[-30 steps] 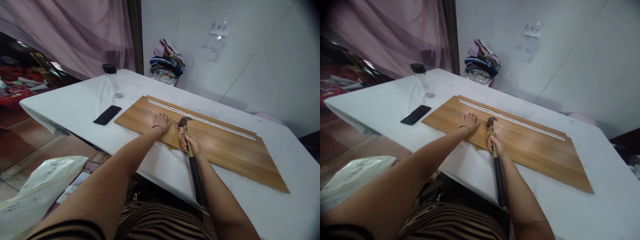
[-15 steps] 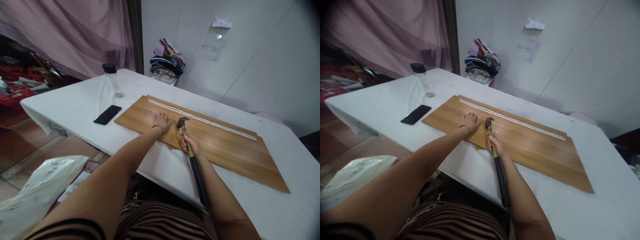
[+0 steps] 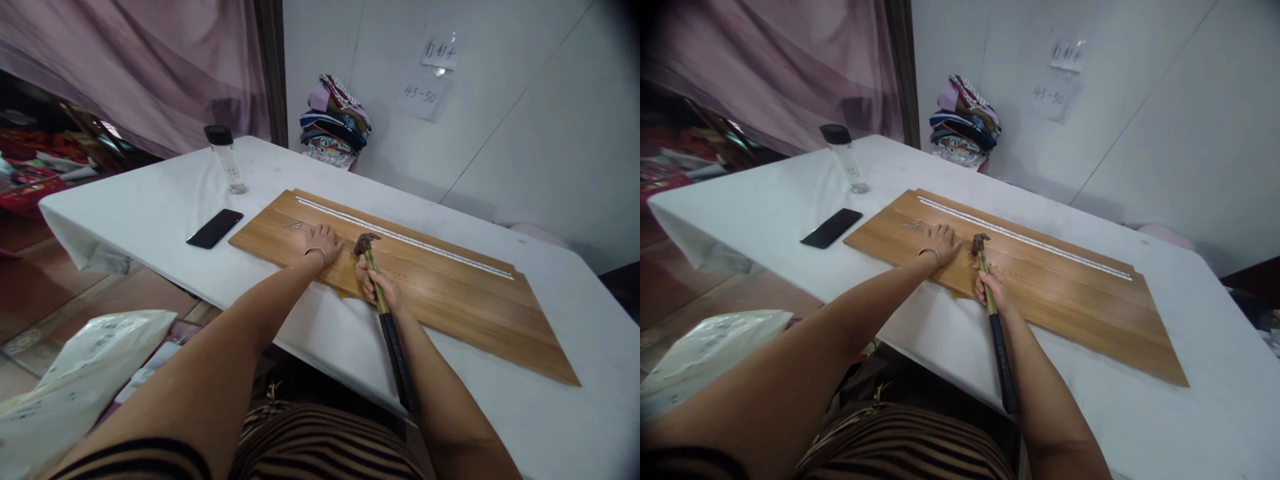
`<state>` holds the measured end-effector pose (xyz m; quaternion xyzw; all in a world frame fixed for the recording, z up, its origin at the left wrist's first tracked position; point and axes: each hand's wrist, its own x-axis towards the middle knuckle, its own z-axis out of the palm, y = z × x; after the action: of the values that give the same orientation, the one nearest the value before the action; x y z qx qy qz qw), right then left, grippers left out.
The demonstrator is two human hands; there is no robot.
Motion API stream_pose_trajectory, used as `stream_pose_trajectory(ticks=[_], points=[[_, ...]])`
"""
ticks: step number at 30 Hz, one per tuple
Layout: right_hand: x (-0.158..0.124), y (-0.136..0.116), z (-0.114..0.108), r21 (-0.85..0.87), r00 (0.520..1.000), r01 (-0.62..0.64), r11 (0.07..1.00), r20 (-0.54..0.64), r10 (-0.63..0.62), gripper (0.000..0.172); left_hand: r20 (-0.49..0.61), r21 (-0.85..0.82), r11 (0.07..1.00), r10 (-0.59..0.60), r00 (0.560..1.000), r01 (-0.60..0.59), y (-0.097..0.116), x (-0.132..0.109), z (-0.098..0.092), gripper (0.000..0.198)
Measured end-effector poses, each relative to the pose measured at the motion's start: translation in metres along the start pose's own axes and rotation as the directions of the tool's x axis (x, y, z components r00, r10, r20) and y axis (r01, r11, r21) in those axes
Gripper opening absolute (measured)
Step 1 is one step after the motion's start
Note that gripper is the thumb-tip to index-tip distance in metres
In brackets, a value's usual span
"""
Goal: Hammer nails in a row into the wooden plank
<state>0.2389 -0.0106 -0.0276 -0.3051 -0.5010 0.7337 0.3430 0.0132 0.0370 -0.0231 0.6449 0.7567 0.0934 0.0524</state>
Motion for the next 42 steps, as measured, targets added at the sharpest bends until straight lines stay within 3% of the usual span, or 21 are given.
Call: stream_pose_trajectory(ticks=[42], points=[[0.0029, 0.0036, -0.0040, 0.034, 0.999, 0.013, 0.999, 0.033, -0.014, 0.047, -0.004, 0.021, 1.000, 0.003, 1.000, -0.003, -0.0001, 0.0004, -0.0006, 0.055]])
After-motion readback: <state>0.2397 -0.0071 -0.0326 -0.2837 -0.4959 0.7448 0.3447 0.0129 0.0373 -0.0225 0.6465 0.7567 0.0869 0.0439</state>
